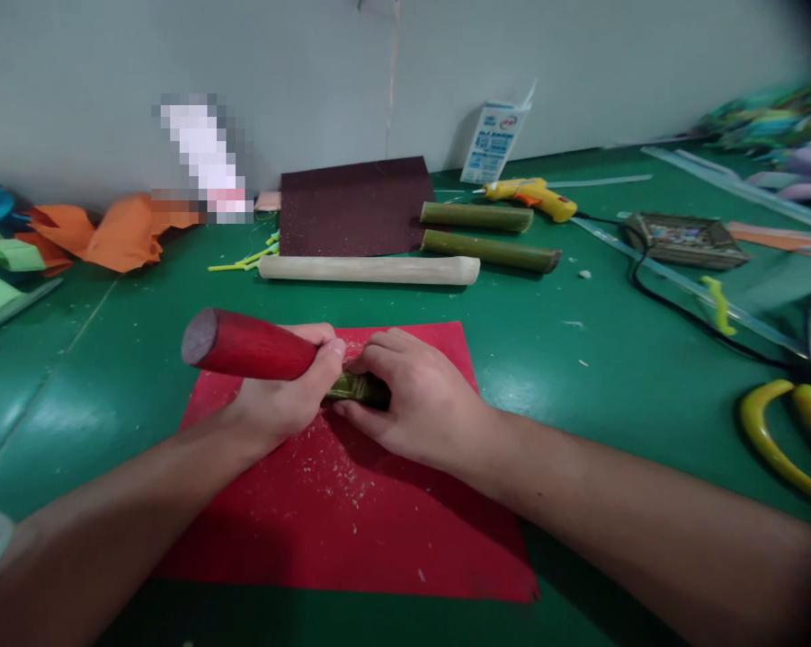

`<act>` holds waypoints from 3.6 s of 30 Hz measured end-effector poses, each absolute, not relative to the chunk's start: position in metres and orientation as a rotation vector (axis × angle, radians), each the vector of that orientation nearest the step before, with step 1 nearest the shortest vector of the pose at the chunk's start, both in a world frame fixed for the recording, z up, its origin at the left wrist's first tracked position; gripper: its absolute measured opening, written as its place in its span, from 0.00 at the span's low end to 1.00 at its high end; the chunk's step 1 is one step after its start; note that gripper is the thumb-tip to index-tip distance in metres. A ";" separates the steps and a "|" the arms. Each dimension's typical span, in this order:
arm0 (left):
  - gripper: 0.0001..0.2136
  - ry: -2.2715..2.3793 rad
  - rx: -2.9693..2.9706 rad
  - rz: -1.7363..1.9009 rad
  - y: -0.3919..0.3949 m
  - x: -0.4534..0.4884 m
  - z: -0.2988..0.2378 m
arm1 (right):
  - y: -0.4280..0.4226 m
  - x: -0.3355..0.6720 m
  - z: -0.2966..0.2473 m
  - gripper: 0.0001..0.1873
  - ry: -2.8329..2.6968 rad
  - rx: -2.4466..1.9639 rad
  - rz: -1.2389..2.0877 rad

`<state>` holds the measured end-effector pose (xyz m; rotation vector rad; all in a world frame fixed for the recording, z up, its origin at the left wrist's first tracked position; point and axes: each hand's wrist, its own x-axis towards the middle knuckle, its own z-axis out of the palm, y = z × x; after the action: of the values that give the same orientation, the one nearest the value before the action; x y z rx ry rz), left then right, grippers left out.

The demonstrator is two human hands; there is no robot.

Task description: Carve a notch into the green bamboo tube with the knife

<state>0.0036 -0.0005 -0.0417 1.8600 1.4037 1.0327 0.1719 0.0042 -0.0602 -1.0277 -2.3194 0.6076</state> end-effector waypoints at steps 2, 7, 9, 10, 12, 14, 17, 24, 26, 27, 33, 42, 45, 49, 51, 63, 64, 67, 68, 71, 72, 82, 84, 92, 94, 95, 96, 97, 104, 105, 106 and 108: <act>0.15 1.398 1.776 1.086 -0.002 0.005 -0.043 | 0.005 0.172 -0.060 0.11 -2.324 -1.029 0.611; 0.16 1.473 1.711 1.199 -0.001 0.009 -0.047 | 0.007 0.172 -0.060 0.10 -2.323 -1.048 0.580; 0.16 1.457 1.757 1.199 0.000 0.009 -0.049 | 0.008 0.172 -0.060 0.10 -2.318 -1.057 0.584; 0.17 1.443 1.796 1.184 0.000 0.007 -0.050 | 0.008 0.172 -0.060 0.10 -2.318 -1.057 0.588; 0.16 1.448 1.915 1.111 0.000 0.004 -0.051 | 0.007 0.172 -0.059 0.11 -2.324 -1.052 0.598; 0.15 1.489 2.055 1.020 -0.001 0.000 -0.049 | 0.007 0.172 -0.058 0.11 -2.330 -1.050 0.614; 0.15 1.499 2.193 0.921 -0.002 -0.004 -0.044 | 0.006 0.172 -0.056 0.09 -2.327 -1.048 0.656; 0.16 1.365 2.107 0.945 0.000 -0.003 -0.042 | 0.005 0.171 -0.058 0.08 -2.294 -1.057 0.719; 0.16 1.334 1.962 1.027 0.000 -0.002 -0.044 | 0.005 0.170 -0.059 0.08 -2.285 -1.058 0.708; 0.16 1.343 1.889 1.090 0.000 -0.001 -0.046 | 0.005 0.170 -0.059 0.09 -2.281 -1.062 0.695; 0.15 1.436 1.954 1.096 0.000 0.001 -0.048 | 0.007 0.170 -0.058 0.09 -2.295 -1.075 0.686; 0.16 1.345 1.817 1.027 -0.002 0.000 -0.042 | 0.012 0.176 -0.059 0.08 -2.325 -1.022 0.629; 0.17 1.276 1.595 1.174 0.000 0.000 -0.044 | 0.015 0.177 -0.056 0.08 -2.396 -0.985 0.527; 0.18 1.267 1.493 1.306 0.004 -0.003 -0.044 | 0.018 0.181 -0.052 0.11 -2.492 -0.962 0.427; 0.17 1.274 1.512 1.274 0.003 -0.005 -0.043 | 0.019 0.183 -0.051 0.13 -2.521 -0.960 0.399; 0.16 1.357 1.824 1.191 -0.007 -0.010 -0.039 | 0.007 0.182 -0.046 0.19 -2.216 -0.809 0.178; 0.14 1.362 1.823 1.169 -0.008 -0.008 -0.037 | 0.004 0.179 -0.045 0.18 -2.206 -0.801 0.169; 0.17 1.265 1.733 1.164 -0.015 -0.002 -0.035 | -0.004 0.167 -0.045 0.19 -2.207 -0.780 0.267; 0.20 1.256 1.725 1.168 -0.016 -0.001 -0.035 | -0.006 0.164 -0.045 0.20 -2.190 -0.776 0.299; 0.23 1.340 1.846 1.096 -0.020 0.001 -0.036 | -0.011 0.157 -0.048 0.19 -2.106 -0.762 0.410; 0.24 1.362 1.896 1.055 -0.020 0.001 -0.036 | -0.011 0.156 -0.049 0.18 -2.079 -0.760 0.442; 0.26 1.178 2.303 0.827 -0.010 -0.026 -0.019 | -0.005 0.162 -0.041 0.06 -1.616 -1.008 0.726; 0.18 1.150 2.496 0.621 -0.013 -0.031 -0.021 | -0.005 0.161 -0.037 0.04 -1.557 -1.088 0.734; 0.10 1.217 2.570 0.479 -0.017 -0.034 -0.043 | -0.004 0.156 -0.031 0.09 -1.544 -1.159 0.815; 0.10 1.207 2.539 0.548 -0.016 -0.034 -0.045 | -0.003 0.155 -0.032 0.10 -1.559 -1.212 0.861; 0.10 1.207 2.524 0.581 -0.015 -0.035 -0.046 | -0.002 0.155 -0.033 0.12 -1.571 -1.237 0.890; 0.10 1.209 2.513 0.607 -0.015 -0.035 -0.046 | -0.001 0.155 -0.034 0.13 -1.585 -1.250 0.916; 0.11 1.210 2.508 0.627 -0.014 -0.036 -0.047 | 0.000 0.155 -0.034 0.14 -1.602 -1.253 0.939; 0.13 1.186 2.579 0.672 -0.014 -0.036 -0.052 | 0.008 0.151 -0.025 0.11 -1.702 -1.248 1.056; 0.14 1.188 2.583 0.666 -0.014 -0.035 -0.052 | 0.009 0.150 -0.024 0.11 -1.708 -1.253 1.071; 0.14 1.199 2.586 0.654 -0.014 -0.035 -0.052 | 0.010 0.148 -0.024 0.12 -1.708 -1.257 1.079; 0.14 1.235 2.584 0.604 -0.014 -0.034 -0.051 | 0.012 0.145 -0.026 0.14 -1.698 -1.245 1.064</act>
<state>-0.0342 -0.0136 -0.0515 2.5842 1.2348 0.6037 0.1455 0.0117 -0.0259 -1.2447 -1.6982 1.0638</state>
